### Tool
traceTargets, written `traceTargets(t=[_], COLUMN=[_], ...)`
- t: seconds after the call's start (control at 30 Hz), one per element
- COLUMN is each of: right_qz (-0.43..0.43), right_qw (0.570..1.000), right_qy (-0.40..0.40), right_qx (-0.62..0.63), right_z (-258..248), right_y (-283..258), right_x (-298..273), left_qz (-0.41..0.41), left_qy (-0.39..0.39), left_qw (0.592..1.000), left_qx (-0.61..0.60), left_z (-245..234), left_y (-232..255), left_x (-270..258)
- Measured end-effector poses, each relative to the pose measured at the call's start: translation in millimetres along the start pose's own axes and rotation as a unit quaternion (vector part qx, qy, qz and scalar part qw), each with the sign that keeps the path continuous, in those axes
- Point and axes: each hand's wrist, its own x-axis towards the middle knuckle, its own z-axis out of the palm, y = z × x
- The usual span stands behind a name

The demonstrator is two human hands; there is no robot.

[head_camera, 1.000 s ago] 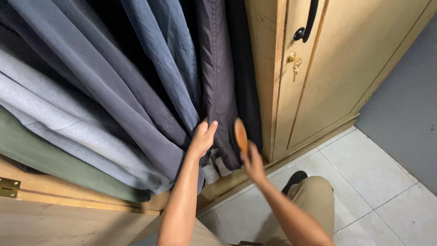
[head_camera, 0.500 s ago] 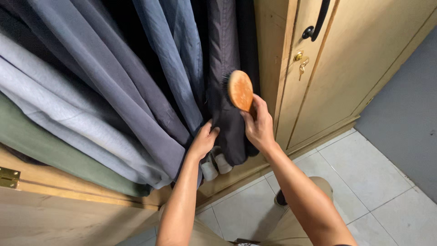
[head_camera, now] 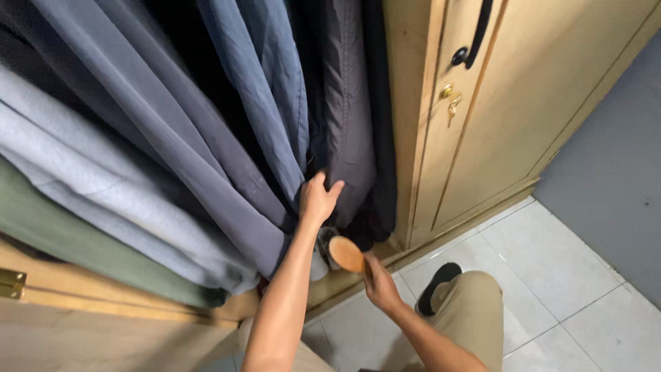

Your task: The person kneels in front of an open wardrobe and uses a wooden brush to clean the lower sections of hanging garments. They then switch to a patterned cloth to wipe the wardrobe door and interior surfaces.

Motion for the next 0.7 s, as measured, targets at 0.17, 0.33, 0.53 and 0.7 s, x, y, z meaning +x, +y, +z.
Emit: traceTargets(t=[0.17, 0.33, 0.53, 0.7], right_qz=[-0.13, -0.109, -0.08, 0.159], right_qw=[0.982, 0.976, 0.986, 0.986], right_qy=[0.126, 0.166, 0.13, 0.014], right_qx=[0.054, 0.091, 0.074, 0.04], right_z=[-49, -91, -40, -2], right_y=[-74, -133, -54, 18], right_x=[53, 156, 141, 12], left_qz=[0.05, -0.031, 0.009, -0.014], left_qy=[0.081, 0.054, 0.069, 0.084], left_qw=[0.991, 0.988, 0.978, 0.981], left_qx=[-0.091, -0.143, -0.195, -0.172], left_z=[-6, -16, -25, -29], left_y=[1, 6, 9, 0], left_x=[-7, -19, -24, -22])
